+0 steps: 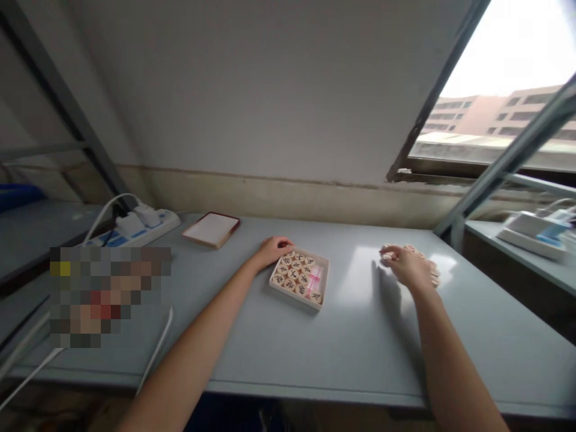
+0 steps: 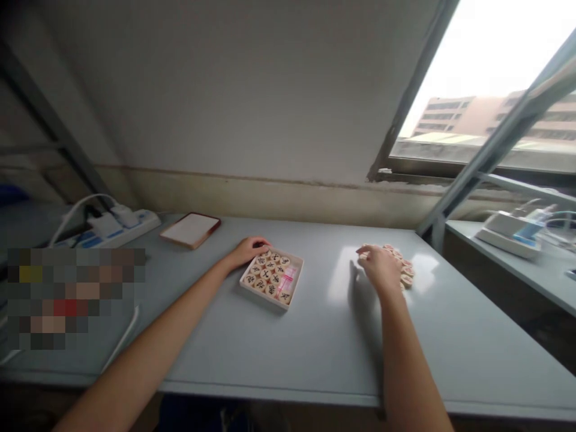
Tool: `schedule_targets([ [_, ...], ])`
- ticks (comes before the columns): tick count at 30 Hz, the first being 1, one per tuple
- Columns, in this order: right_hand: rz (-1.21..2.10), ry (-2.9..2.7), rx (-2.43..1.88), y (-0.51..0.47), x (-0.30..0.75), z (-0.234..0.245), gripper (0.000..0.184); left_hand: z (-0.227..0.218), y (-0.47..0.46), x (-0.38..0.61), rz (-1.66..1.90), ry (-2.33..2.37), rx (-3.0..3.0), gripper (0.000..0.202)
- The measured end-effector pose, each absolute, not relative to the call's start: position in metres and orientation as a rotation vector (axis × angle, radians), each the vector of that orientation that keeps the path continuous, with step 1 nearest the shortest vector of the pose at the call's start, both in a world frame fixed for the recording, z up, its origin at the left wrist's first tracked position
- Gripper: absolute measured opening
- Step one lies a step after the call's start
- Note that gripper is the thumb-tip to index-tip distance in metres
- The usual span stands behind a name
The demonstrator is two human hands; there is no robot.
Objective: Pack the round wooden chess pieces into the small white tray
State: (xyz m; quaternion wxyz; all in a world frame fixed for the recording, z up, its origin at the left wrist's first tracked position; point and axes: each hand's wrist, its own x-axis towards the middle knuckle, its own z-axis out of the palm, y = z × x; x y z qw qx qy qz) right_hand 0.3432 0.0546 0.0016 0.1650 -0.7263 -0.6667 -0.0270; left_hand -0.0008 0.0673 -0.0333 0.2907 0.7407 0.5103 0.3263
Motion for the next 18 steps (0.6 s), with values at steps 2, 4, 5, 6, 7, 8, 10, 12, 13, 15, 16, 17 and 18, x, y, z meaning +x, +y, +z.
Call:
schedule_targets([
  [2, 0.234, -1.906, -1.813, 0.061, 0.340, 0.003, 0.028, -0.031, 0.066, -0.001, 0.849, 1.377, 2.000, 0.029],
  [4, 0.327, -1.953, -1.557, 0.061, 0.321, 0.007, 0.034, -0.030, 0.065, -0.002, 0.830, 1.396, 2.014, 0.029],
  [5, 0.319, -2.009, -1.428, 0.057, 0.307, 0.009, 0.035, -0.030, 0.064, -0.002, 0.822, 1.395, 2.023, 0.029],
  [6, 0.311, -2.098, -1.297, 0.052, 0.291, 0.010, 0.035, -0.030, 0.064, -0.002, 0.813, 1.399, 2.028, 0.029],
  [7, 0.315, -2.206, -1.174, 0.044, 0.274, 0.011, 0.033, -0.030, 0.064, -0.002, 0.810, 1.399, 2.032, 0.030],
  [8, 0.341, -2.334, -1.069, 0.035, 0.258, 0.011, 0.030, -0.030, 0.064, -0.003, 0.809, 1.393, 2.036, 0.030],
  [10, 0.408, -2.562, -0.955, 0.019, 0.231, 0.009, 0.023, -0.032, 0.065, -0.004, 0.818, 1.380, 2.045, 0.032],
  [12, 0.451, -2.699, -0.940, 0.008, 0.217, 0.005, 0.020, -0.033, 0.066, -0.004, 0.823, 1.370, 2.055, 0.034],
  [13, 0.462, -2.733, -0.952, 0.005, 0.214, 0.003, 0.020, -0.034, 0.066, -0.005, 0.822, 1.373, 2.059, 0.035],
  [15, 0.489, -2.764, -0.974, 0.003, 0.214, 0.001, 0.020, -0.035, 0.067, -0.005, 0.814, 1.387, 2.061, 0.035],
  [16, 0.507, -2.767, -0.981, 0.003, 0.216, 0.001, 0.020, -0.036, 0.067, -0.005, 0.813, 1.388, 2.063, 0.035],
  [17, 0.532, -2.768, -0.986, 0.004, 0.218, 0.001, 0.020, -0.036, 0.067, -0.005, 0.817, 1.390, 2.064, 0.035],
  [18, 0.571, -2.768, -0.989, 0.005, 0.219, 0.002, 0.021, -0.036, 0.067, -0.005, 0.820, 1.392, 2.067, 0.035],
])
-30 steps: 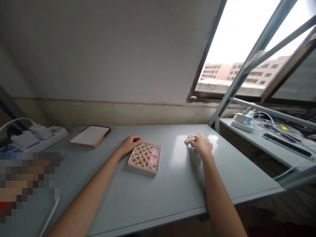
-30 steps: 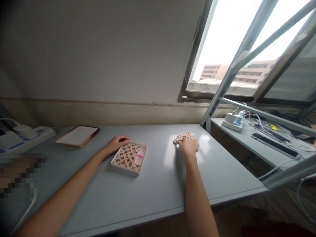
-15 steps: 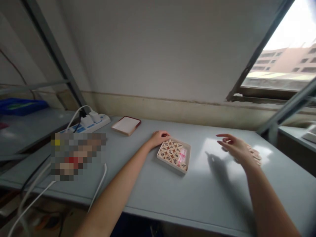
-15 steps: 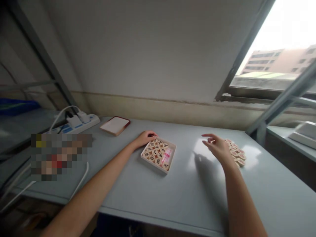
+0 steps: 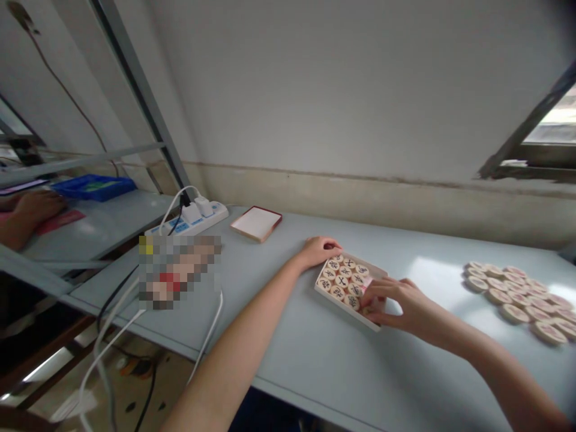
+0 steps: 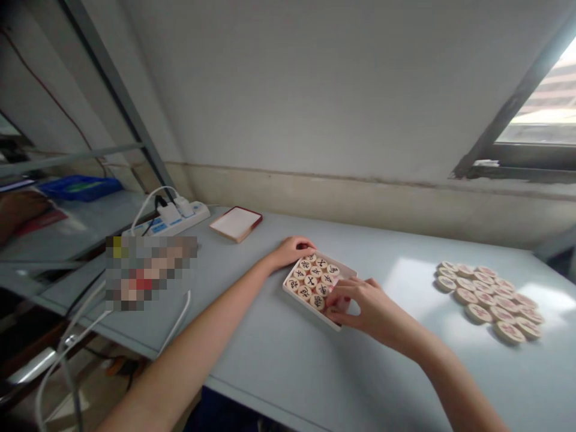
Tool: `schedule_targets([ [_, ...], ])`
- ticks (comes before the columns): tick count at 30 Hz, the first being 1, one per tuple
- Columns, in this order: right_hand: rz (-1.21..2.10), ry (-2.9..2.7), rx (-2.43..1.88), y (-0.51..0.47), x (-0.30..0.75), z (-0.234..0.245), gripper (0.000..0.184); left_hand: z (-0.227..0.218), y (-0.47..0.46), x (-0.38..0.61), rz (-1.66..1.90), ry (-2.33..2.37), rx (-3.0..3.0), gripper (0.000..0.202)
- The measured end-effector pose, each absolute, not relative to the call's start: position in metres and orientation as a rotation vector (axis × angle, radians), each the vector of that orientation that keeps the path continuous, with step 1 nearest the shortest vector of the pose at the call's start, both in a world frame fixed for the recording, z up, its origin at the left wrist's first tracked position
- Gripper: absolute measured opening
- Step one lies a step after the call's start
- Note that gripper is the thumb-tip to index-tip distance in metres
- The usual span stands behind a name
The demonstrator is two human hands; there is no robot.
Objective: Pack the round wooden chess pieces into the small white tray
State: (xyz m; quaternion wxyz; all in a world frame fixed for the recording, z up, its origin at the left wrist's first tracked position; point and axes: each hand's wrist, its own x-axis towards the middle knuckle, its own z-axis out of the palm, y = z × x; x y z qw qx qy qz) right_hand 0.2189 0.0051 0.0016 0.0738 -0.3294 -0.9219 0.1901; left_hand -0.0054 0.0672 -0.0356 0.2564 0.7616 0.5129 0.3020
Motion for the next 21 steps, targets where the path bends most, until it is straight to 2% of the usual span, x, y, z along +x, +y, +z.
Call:
schedule_targets([
  [7, 0.953, -2.658, -0.979, 0.008, 0.225, -0.002, 0.020, -0.032, 0.066, -0.006, 0.811, 1.372, 2.085, 0.034],
  [18, 0.964, -2.691, -0.959, 0.008, 0.231, -0.005, 0.015, -0.030, 0.065, -0.005, 0.811, 1.342, 2.022, 0.032],
  [21, 0.850, -2.640, -1.035, 0.016, 0.237, 0.001, 0.017, -0.032, 0.067, -0.005, 0.823, 1.335, 2.021, 0.033],
])
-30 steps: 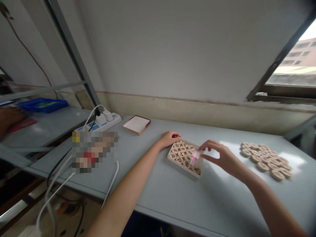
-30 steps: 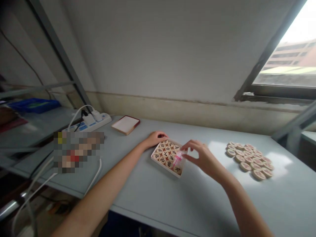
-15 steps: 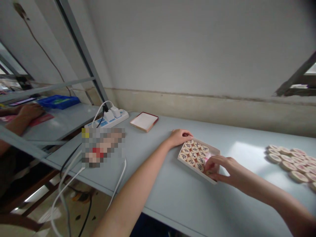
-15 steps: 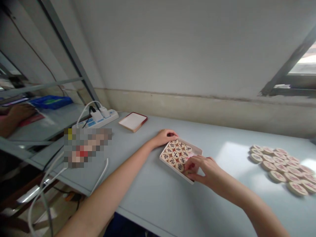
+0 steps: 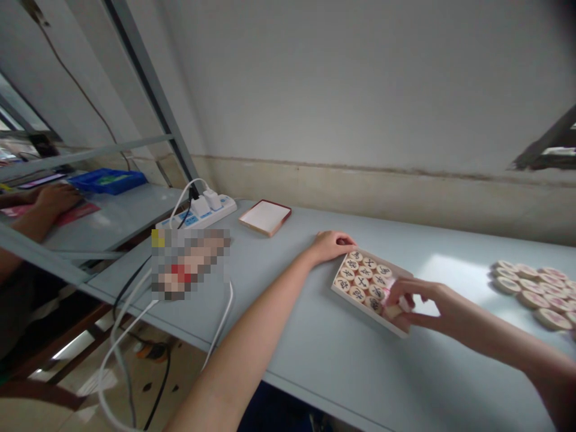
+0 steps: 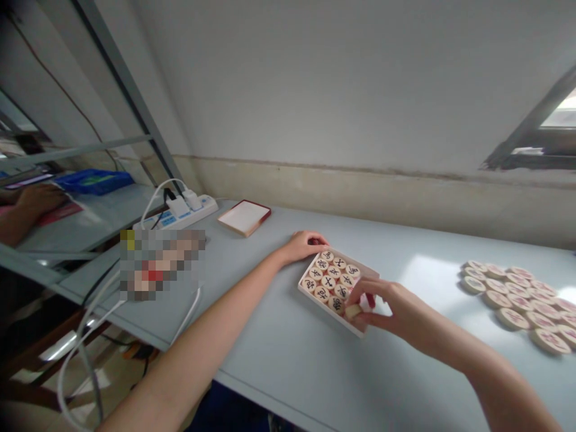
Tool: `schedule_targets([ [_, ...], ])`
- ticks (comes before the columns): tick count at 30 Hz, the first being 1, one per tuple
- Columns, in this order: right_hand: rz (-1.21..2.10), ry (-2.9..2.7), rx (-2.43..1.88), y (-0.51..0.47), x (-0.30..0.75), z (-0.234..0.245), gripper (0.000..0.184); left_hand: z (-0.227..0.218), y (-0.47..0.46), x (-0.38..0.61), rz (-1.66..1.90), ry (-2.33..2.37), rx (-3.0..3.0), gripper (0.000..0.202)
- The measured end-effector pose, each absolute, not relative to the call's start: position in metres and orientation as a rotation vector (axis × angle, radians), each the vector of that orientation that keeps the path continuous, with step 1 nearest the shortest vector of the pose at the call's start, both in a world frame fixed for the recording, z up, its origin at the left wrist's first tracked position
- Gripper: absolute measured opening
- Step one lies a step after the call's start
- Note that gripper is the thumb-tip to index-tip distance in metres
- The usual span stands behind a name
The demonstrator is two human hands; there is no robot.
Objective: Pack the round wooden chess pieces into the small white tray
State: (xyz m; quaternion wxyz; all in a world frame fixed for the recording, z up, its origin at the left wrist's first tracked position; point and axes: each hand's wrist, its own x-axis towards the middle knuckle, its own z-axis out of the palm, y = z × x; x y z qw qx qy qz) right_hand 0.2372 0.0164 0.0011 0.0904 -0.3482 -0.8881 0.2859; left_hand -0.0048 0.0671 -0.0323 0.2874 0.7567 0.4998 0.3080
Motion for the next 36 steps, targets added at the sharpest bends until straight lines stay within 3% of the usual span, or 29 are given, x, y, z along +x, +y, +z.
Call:
schedule_targets([
  [3, 0.702, -2.473, -1.209, 0.029, 0.256, 0.006, 0.027, -0.034, 0.068, -0.005, 0.820, 1.324, 2.012, 0.034],
  [6, 0.764, -2.411, -1.372, 0.035, 0.281, 0.007, 0.034, -0.035, 0.069, -0.004, 0.856, 1.324, 2.000, 0.032],
  [11, 0.591, -2.311, -1.763, 0.037, 0.304, 0.002, 0.027, -0.038, 0.073, -0.004, 0.876, 1.299, 1.997, 0.032],
  [18, 0.420, -2.462, -1.564, 0.034, 0.291, 0.006, 0.022, -0.039, 0.072, -0.004, 0.908, 1.278, 1.939, 0.033],
  [23, -0.064, -2.378, -1.789, 0.031, 0.302, 0.009, 0.008, -0.040, 0.074, -0.003, 0.899, 1.291, 1.920, 0.032],
  [29, -0.545, -2.105, -2.089, 0.035, 0.333, 0.005, 0.011, -0.041, 0.075, -0.003, 0.920, 1.285, 1.921, 0.032],
  [32, -0.519, -2.077, -1.940, 0.037, 0.327, 0.007, 0.015, -0.039, 0.073, -0.002, 0.927, 1.281, 1.914, 0.032],
  [36, -0.151, -2.234, -1.444, 0.037, 0.293, 0.009, 0.015, -0.035, 0.071, -0.002, 0.929, 1.268, 1.900, 0.031],
])
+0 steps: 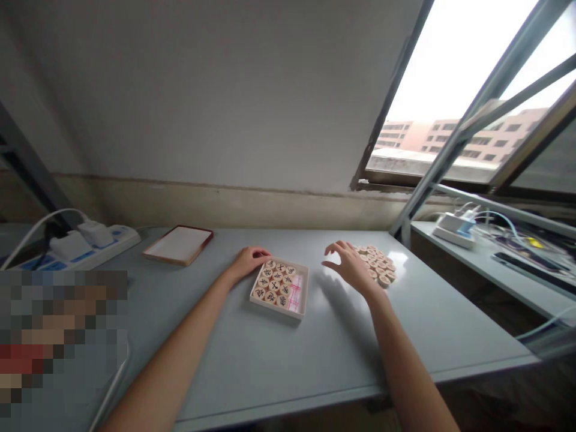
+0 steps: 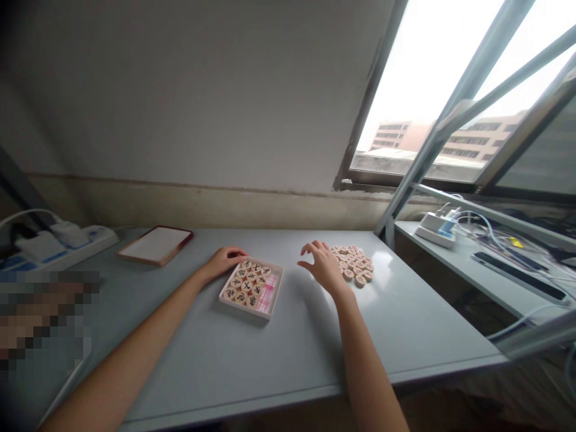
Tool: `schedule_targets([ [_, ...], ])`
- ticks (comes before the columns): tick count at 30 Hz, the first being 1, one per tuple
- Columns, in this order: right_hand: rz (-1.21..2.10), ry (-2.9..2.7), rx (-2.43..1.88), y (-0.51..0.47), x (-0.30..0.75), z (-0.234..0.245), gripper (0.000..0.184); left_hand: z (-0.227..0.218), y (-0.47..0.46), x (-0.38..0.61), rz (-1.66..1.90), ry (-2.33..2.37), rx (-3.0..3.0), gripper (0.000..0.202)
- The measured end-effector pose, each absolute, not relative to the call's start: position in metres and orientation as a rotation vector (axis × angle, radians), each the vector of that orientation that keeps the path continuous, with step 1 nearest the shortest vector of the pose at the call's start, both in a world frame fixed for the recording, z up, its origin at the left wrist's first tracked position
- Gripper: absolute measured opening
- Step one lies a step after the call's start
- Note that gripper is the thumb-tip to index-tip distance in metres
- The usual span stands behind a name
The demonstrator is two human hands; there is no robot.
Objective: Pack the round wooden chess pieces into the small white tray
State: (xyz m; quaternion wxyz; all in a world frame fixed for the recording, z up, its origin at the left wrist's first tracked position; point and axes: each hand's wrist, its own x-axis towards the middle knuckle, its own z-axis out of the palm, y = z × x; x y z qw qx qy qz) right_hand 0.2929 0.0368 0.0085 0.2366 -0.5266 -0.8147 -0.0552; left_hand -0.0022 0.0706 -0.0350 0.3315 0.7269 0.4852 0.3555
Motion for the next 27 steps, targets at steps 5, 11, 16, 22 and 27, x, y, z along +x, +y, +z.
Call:
schedule_targets([
  [5, 0.266, -2.423, -1.138, 0.031, 0.248, 0.003, 0.020, -0.030, 0.068, -0.002, 0.889, 1.234, 1.925, 0.029],
  [11, -0.009, -2.642, -1.136, 0.031, 0.213, 0.013, 0.028, -0.030, 0.069, -0.002, 0.872, 1.242, 1.951, 0.030],
  [16, 0.088, -2.676, -1.050, 0.043, 0.219, 0.023, 0.023, -0.030, 0.070, -0.001, 0.865, 1.254, 1.951, 0.031],
  [22, 0.464, -2.358, -1.086, 0.061, 0.265, 0.014, 0.022, -0.032, 0.071, -0.001, 0.881, 1.247, 1.935, 0.032],
  [27, 0.349, -2.188, -1.267, 0.072, 0.285, 0.000, 0.019, -0.036, 0.075, -0.002, 0.871, 1.235, 1.969, 0.033],
])
